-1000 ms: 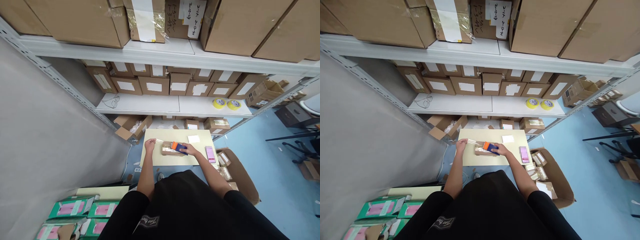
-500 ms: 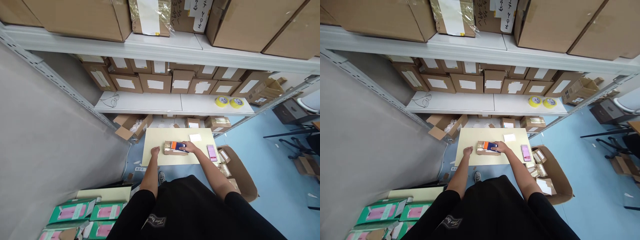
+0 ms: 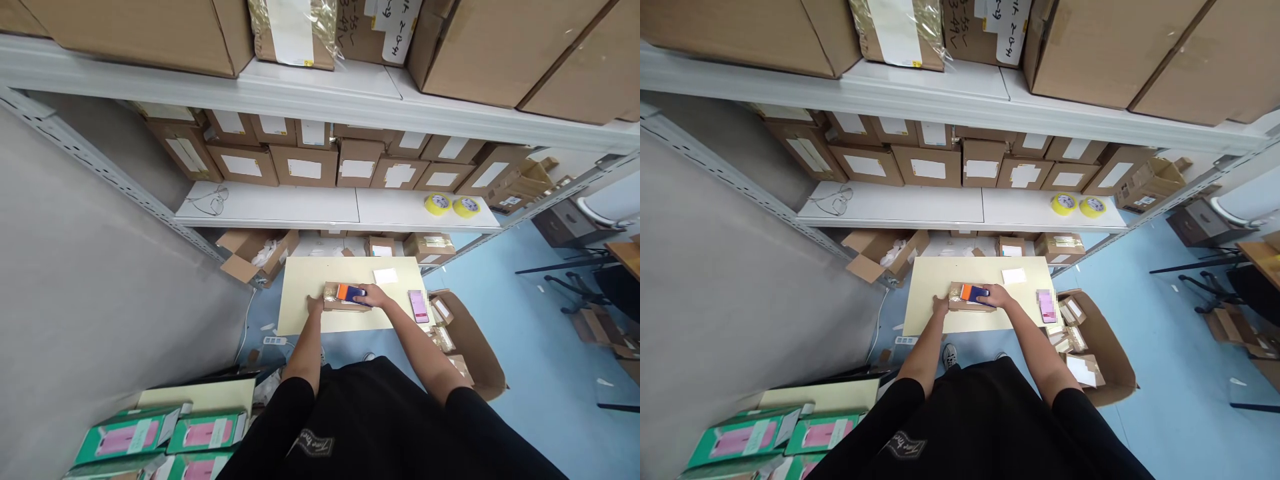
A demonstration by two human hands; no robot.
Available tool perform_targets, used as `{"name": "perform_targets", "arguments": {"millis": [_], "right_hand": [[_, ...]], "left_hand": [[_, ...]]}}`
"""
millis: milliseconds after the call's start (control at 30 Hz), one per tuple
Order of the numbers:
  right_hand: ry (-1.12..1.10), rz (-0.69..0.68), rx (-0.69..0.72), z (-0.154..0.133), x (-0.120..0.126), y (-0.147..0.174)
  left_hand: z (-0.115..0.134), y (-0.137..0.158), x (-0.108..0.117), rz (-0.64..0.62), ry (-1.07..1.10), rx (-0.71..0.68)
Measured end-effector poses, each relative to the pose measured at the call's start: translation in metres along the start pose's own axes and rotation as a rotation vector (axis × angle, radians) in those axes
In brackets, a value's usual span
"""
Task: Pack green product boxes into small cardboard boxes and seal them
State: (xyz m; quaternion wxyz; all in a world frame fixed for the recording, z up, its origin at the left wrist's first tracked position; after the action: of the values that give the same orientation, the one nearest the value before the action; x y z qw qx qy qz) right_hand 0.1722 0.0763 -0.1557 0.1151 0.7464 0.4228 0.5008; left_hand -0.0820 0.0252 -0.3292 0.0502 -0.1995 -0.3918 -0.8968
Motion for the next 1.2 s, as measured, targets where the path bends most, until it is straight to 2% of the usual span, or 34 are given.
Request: {"name": "perform_targets", "arguments": {"millis": [133,200,300,433,667,833,1067,1133,1200], "right_hand": [[0.02,-0.021,-0.02,0.0,0.0,-0.001],[0.043,-0.027,-0.035,-0.001,0.0,-0.002],[0.054,-0.026,-0.062,-0.002,0.0,0.0],[0.057,0.001,-0.12,0.005,0.004,0.007],[0.086,-0.002,-0.201,0.041,0.005,0.022],[0.101,0.021,-0.257,0.083,0.016,0.046],[0.105,0.07,-0.389,0.187,0.05,0.125],[0.089,0.075,-0.406,0.199,0.053,0.135],[0.082,0.075,-0.406,0.198,0.052,0.135]], "left_hand": [[0.001,0.015,0.014,0.08,0.013,-0.005],[0.009,0.023,0.01,0.058,0.024,-0.09],[0.025,0.033,-0.007,-0.011,0.056,-0.224],[0.039,0.042,-0.031,0.006,0.081,-0.239],[0.054,0.056,-0.082,-0.058,0.112,-0.339],[0.057,0.054,-0.108,-0.062,0.086,-0.243],[0.064,0.043,-0.109,-0.131,0.071,-0.233],[0.063,0.041,-0.107,-0.149,0.082,-0.241],[0.06,0.037,-0.102,-0.163,0.108,-0.25]]}}
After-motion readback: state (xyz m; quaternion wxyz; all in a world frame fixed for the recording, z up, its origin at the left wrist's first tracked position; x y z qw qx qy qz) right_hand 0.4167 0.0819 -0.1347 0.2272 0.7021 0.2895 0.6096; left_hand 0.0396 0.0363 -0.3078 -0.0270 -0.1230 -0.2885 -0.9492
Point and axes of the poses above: each hand's wrist, its own y-axis away from the middle knuckle, its own x-axis out of the back of the hand, z = x × y, the point moved 6 cm from there along -y, towards the middle knuckle, and after that the axes turned 14 degrees about -z, right-handed, at the moved point
